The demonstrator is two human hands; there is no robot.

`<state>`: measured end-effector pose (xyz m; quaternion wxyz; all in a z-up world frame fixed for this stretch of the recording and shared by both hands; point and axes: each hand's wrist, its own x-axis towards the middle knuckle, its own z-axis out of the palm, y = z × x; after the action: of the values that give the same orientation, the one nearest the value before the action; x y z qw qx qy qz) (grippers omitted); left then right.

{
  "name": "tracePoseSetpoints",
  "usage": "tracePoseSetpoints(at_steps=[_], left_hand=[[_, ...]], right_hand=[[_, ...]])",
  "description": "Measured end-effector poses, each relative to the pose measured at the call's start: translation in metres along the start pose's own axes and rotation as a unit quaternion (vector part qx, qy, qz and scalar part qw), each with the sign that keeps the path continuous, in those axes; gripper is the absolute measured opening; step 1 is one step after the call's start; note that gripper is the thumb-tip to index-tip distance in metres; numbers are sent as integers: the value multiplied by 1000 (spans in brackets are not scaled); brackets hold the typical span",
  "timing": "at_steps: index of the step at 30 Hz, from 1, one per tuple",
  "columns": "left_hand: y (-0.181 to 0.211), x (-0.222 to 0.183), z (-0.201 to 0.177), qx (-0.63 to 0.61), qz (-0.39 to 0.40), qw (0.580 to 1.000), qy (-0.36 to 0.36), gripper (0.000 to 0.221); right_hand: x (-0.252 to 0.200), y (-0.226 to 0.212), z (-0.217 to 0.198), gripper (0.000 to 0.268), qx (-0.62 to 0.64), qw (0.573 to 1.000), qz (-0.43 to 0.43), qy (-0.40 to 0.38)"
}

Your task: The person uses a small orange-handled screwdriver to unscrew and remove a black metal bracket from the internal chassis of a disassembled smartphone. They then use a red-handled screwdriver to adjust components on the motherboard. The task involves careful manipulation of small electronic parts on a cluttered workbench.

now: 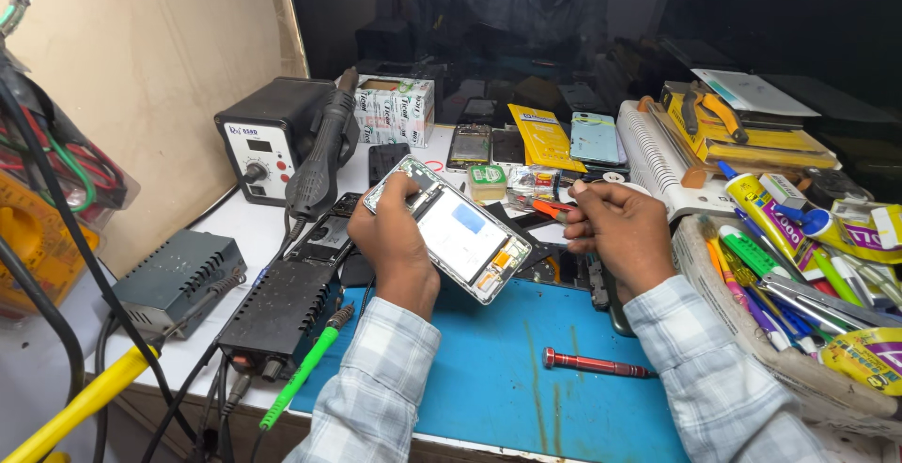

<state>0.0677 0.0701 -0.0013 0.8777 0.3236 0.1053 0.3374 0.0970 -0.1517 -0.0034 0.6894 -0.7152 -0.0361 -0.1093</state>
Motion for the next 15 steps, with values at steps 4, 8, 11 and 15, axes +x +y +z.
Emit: tracePoseSetpoints(at_steps=[4,8,11,15], left_hand=[[3,-3,2,2,-11,1000,-6,12],[-2,-4,4,29,-3,999,-40,14],[-8,-6,2,54,-25,996,-65,15],[-13,-8,3,83,-30,991,-101,17]], right_hand=[[5,10,-2,34,81,995,39,-44],[5,13,2,34,70,995,45,-52],[4,19,2,37,-123,966,-223,44],[9,6,-2,40,-4,994,-89,-60]])
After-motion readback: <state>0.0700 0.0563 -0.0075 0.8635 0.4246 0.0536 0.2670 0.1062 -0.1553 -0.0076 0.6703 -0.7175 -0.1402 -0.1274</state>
